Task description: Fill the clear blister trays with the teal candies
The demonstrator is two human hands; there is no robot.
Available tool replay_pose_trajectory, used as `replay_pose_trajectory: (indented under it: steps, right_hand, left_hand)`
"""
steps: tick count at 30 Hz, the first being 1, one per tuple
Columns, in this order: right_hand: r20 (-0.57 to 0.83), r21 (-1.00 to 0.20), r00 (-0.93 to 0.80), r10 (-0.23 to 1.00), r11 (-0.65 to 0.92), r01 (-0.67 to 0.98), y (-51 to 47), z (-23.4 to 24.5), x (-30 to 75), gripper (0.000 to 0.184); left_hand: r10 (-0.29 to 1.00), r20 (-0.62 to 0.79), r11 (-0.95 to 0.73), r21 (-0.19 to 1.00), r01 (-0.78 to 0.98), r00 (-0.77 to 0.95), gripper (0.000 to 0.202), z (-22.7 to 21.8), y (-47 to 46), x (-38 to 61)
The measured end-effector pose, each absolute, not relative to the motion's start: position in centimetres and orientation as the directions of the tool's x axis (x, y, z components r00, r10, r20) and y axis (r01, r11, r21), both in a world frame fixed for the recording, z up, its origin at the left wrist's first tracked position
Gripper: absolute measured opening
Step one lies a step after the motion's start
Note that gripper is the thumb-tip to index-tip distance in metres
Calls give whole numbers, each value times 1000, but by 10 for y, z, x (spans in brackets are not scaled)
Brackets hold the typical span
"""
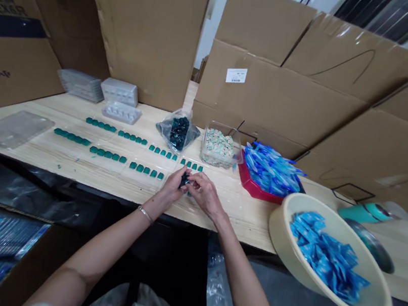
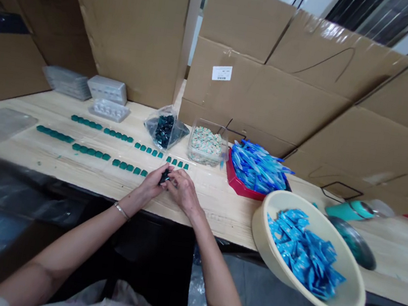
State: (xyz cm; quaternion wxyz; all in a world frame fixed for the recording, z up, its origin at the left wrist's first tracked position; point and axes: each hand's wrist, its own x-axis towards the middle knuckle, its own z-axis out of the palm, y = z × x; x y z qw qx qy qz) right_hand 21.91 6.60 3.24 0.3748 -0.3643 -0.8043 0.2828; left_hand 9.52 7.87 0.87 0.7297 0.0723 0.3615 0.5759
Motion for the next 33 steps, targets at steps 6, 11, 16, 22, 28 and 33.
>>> replay_pose_trajectory:
  steps: [6,11,16,22,28,33]
  right_hand:
    - [427,-820,-258,867,492,294,62,24,223,11]
    - [406,-834,-234,883,463,301,60,24,225,10]
    - [371,-862,-214,903,421,282,60,19,222,12]
    - [210,-975,33,977,207,84,67,19,222,19]
    - [225,-974,200,954,214,79,75,19,222,18]
    - [149,-985,177,973,162,-57,79,16,229,20]
  left_hand:
    - [941,-338,258,646,-719,34,25,3,79,106]
    - [954,-298,213,724,-656,-19,32,8,77,112]
    - [950,-301,201,788,-582,-79,37,18,74,116]
    - [975,-220,173,844,-508,-33,42,12,71,118]
    - [999,-31,18,923,-384,-27,34,14,64,122]
    - [999,-53,48,918,-393,-3,30,14,69,122]
